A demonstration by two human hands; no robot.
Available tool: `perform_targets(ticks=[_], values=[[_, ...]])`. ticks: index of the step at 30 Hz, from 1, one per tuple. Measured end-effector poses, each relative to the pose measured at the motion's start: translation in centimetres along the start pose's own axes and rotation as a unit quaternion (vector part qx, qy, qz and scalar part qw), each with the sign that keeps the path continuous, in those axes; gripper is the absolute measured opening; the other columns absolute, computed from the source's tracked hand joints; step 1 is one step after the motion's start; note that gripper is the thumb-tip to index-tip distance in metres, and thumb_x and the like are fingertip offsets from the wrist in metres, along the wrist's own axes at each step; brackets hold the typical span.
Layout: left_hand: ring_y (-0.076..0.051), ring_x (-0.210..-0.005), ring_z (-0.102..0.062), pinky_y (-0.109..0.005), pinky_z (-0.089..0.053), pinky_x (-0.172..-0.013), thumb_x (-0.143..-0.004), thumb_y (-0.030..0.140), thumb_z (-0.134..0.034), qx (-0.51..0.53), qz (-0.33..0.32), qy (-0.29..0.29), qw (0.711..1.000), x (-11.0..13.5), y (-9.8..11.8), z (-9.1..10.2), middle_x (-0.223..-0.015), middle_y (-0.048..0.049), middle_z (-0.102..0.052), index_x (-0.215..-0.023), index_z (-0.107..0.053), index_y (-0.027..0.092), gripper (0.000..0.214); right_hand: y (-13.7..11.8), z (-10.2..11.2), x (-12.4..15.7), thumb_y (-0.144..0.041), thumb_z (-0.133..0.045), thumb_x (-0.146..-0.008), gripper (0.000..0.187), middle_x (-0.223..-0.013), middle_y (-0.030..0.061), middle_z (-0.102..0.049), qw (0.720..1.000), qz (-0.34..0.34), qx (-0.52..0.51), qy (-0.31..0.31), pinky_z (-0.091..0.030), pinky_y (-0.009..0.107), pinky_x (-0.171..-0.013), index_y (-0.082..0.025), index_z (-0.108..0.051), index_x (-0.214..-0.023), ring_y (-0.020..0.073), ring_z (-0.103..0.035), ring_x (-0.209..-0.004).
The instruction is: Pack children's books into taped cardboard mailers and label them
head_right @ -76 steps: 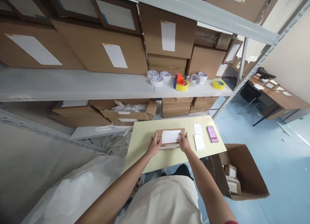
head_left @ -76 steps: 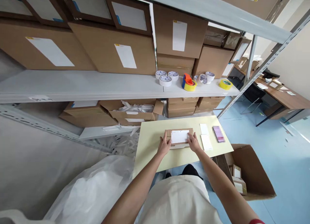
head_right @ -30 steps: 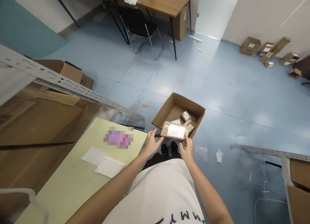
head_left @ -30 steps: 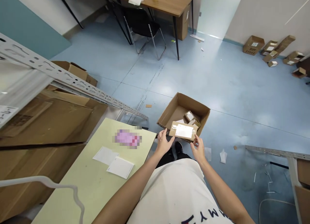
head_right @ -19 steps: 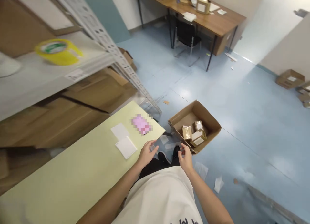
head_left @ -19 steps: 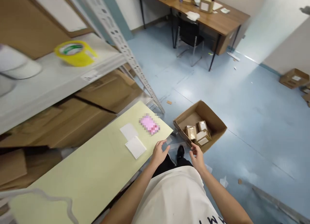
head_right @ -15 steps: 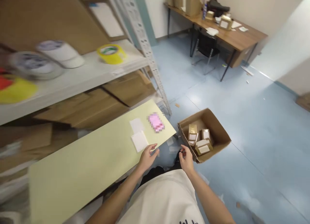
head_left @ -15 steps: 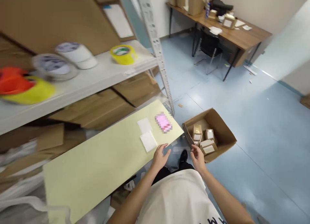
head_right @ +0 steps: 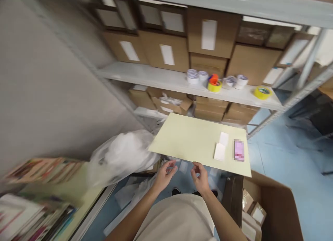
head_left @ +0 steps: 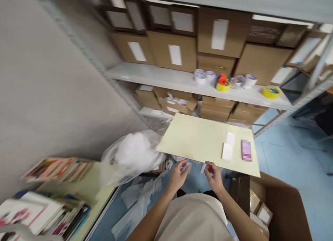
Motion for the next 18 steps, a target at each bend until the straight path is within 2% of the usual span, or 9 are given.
perform_targets(ticks=[4,8,12,15,18], values=[[-0.023,-0.090,-0.069,-0.038,-0.056,-0.079,-0.077,0.048,-0.060,0.043,0.041,0.112,0.992,2.3,-3.4,7.1,-0.101,-0.0085,-0.072,-0.101,-0.066,0.021,0.036,-1.9,-8.0,-0.1,-0.047,-0.064,-0.082,0.040,-0.079,0.0015,-0.063,0.993,0.016,-0.035,-0.115,-0.052,0.030,-0.059,-0.021,-0.060,-0.112,0.0146,-0.059,-0.062],[-0.021,-0.083,-0.069,-0.037,-0.056,-0.076,-0.076,0.053,-0.062,0.085,0.083,0.215,0.969,5.2,-6.2,12.0,-0.099,-0.0082,-0.072,-0.104,-0.066,0.021,0.043,-2.8,-13.9,-0.2,-0.047,-0.064,-0.082,0.046,-0.089,0.0034,-0.066,0.972,-0.004,-0.048,-0.229,-0.056,0.033,-0.059,-0.023,-0.055,-0.120,0.0140,-0.061,-0.056],[-0.019,-0.076,-0.067,-0.036,-0.055,-0.072,-0.073,0.059,-0.063,0.135,0.139,0.316,0.929,7.9,-8.7,14.6,-0.098,-0.0086,-0.071,-0.109,-0.063,0.018,0.054,-2.8,-18.0,-0.8,-0.049,-0.064,-0.081,0.050,-0.094,0.0060,-0.070,0.955,-0.043,-0.010,-0.295,-0.058,0.036,-0.060,-0.023,-0.053,-0.122,0.0167,-0.066,-0.056],[-0.021,-0.078,-0.068,-0.036,-0.055,-0.072,-0.073,0.059,-0.063,0.152,0.171,0.353,0.907,9.3,-9.8,15.9,-0.096,-0.0084,-0.071,-0.109,-0.063,0.018,0.055,-2.8,-20.5,-1.5,-0.051,-0.064,-0.081,0.050,-0.094,0.0072,-0.071,0.938,-0.062,0.010,-0.340,-0.058,0.037,-0.061,-0.021,-0.055,-0.119,0.0178,-0.068,-0.056],[-0.022,-0.077,-0.068,-0.038,-0.055,-0.072,-0.072,0.056,-0.064,0.149,0.188,0.373,0.896,9.9,-9.8,17.2,-0.093,-0.0084,-0.071,-0.106,-0.063,0.017,0.052,-3.0,-23.0,-2.3,-0.052,-0.064,-0.081,0.049,-0.095,0.0076,-0.071,0.922,-0.064,0.008,-0.381,-0.058,0.037,-0.063,-0.021,-0.056,-0.118,0.0177,-0.068,-0.057]])
Point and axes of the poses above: each hand's wrist, its own x-axis away from the middle knuckle, its own z-axis out of the back of the hand, y = z × x, the point moved 2 cm from there along -x, towards the middle knuckle
